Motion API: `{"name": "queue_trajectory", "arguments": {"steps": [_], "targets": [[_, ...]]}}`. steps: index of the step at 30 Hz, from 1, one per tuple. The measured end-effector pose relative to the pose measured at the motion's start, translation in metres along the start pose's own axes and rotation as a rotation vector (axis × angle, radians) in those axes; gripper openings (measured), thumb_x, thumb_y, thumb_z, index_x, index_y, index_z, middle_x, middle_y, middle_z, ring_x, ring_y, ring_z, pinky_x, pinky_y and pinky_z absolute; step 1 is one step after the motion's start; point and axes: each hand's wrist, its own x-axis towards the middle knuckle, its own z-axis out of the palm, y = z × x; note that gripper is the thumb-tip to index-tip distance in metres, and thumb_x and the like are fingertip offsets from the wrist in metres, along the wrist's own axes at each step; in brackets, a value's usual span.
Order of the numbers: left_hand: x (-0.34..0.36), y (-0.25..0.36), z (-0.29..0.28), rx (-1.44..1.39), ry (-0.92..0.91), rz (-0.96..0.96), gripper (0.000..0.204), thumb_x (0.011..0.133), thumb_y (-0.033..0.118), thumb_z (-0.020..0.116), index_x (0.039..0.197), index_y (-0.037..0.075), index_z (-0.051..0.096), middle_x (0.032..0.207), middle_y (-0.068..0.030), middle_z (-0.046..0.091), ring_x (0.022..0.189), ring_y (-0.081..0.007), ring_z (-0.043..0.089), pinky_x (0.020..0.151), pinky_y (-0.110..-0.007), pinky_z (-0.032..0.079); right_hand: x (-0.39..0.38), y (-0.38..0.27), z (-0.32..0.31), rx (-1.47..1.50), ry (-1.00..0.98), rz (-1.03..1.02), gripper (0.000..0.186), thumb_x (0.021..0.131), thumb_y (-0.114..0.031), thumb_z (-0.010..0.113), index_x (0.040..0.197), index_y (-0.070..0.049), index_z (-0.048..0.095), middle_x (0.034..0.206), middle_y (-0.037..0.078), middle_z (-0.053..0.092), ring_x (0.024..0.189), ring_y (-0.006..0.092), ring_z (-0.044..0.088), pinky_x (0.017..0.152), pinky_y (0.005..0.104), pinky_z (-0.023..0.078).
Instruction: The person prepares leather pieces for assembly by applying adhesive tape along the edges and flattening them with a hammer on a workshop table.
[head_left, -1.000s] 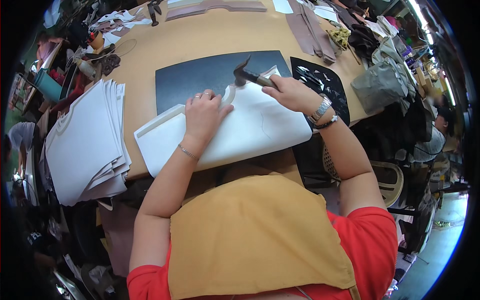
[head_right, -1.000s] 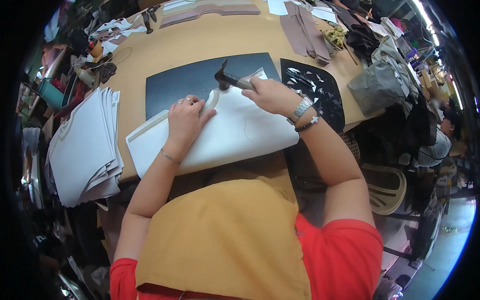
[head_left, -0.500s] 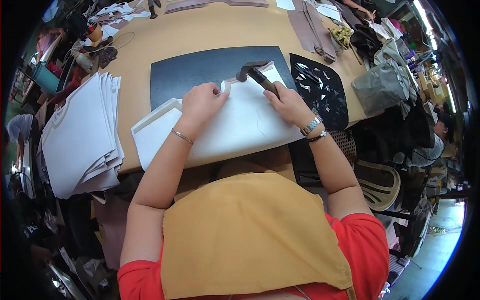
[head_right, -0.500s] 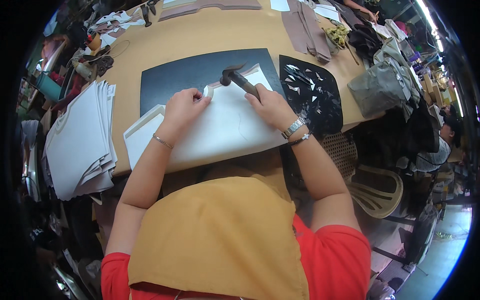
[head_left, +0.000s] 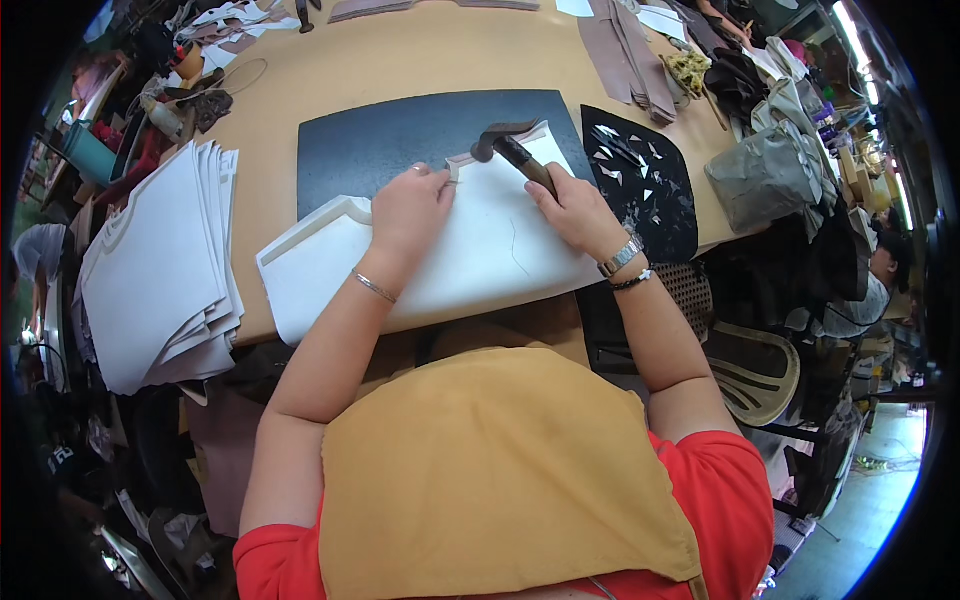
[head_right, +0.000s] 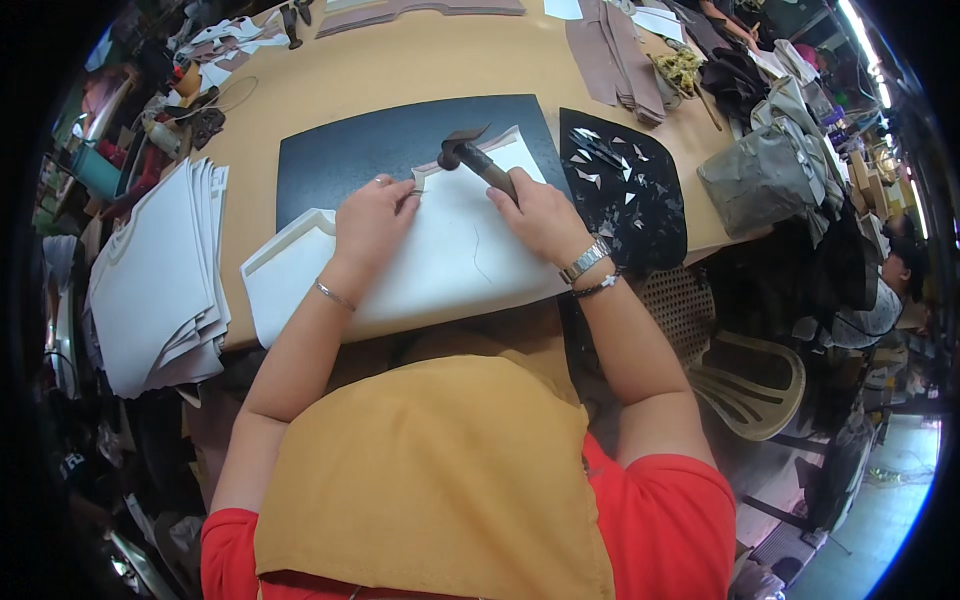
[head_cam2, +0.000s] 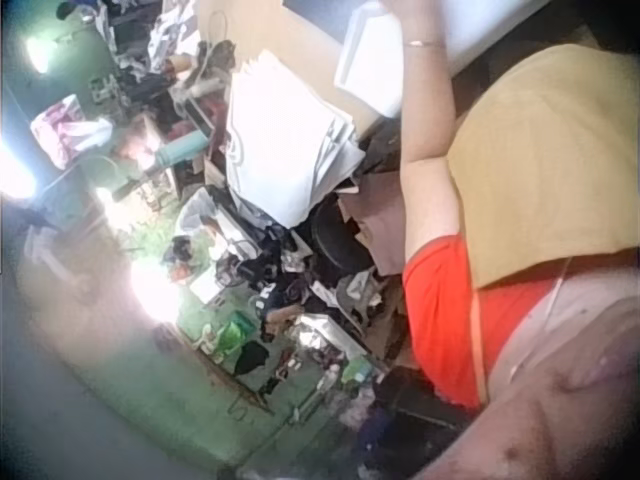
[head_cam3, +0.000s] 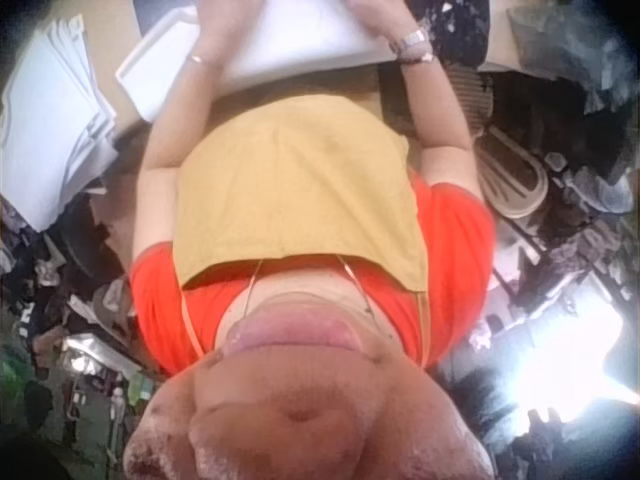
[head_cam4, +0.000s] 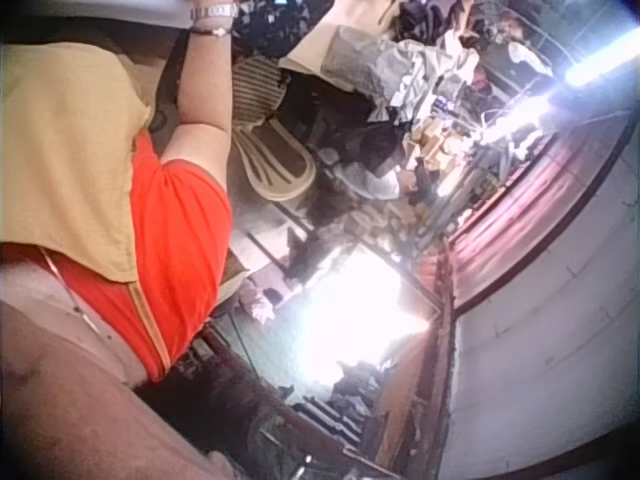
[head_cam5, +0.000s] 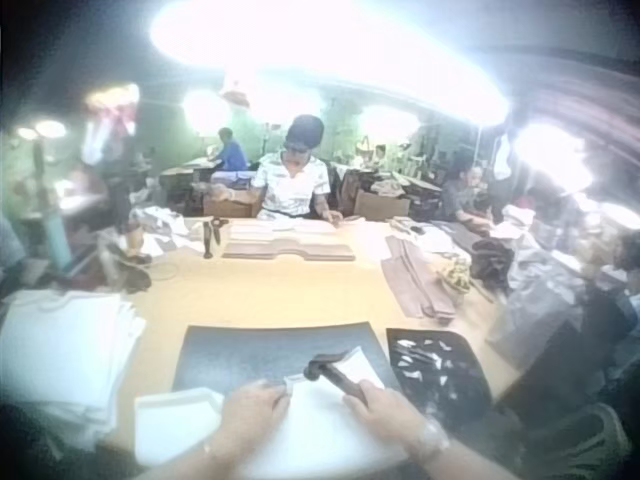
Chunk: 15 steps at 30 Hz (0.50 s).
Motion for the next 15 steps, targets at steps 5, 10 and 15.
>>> {"name": "queue_trajectory", "arguments": {"steps": [5, 10, 15], "targets": [[0.0, 0.002, 0.004, 0.093, 0.008, 0.135, 0.024, 0.097, 0.022, 0.067, 0.113, 0.007, 0.077, 0.104, -0.0134, 0.071, 0.094, -0.0331, 0.07, 0.083, -0.044, 0.057, -0.002, 0.0, 0.0, -0.006, -0.003, 0.016, 0.041, 0.105, -0.042, 0.057, 0.105, -0.002, 0.055, 0.082, 0.028, 0.069, 0.082, 0.0499, 0.067, 0.074, 0.0566, 0.052], [0.001, -0.006, 0.008, -0.068, 0.03, 0.132, 0.022, 0.099, 0.019, 0.064, 0.109, 0.003, 0.075, 0.104, -0.0146, 0.069, 0.095, -0.0342, 0.069, 0.083, -0.045, 0.057, 0.001, -0.002, -0.004, 0.018, -0.03, -0.02, 0.039, 0.105, -0.041, 0.057, 0.106, -0.002, 0.055, 0.082, 0.027, 0.068, 0.081, 0.0496, 0.067, 0.074, 0.0567, 0.052], [0.003, -0.006, 0.019, 0.23, 0.044, 0.237, 0.021, 0.1, 0.019, 0.063, 0.102, 0.0, 0.074, 0.101, -0.0154, 0.067, 0.093, -0.0353, 0.067, 0.083, -0.047, 0.057, 0.01, -0.025, -0.012, -0.062, -0.056, -0.085, 0.036, 0.104, -0.038, 0.06, 0.106, -0.003, 0.055, 0.082, 0.027, 0.068, 0.079, 0.0484, 0.067, 0.073, 0.0555, 0.052]]}}
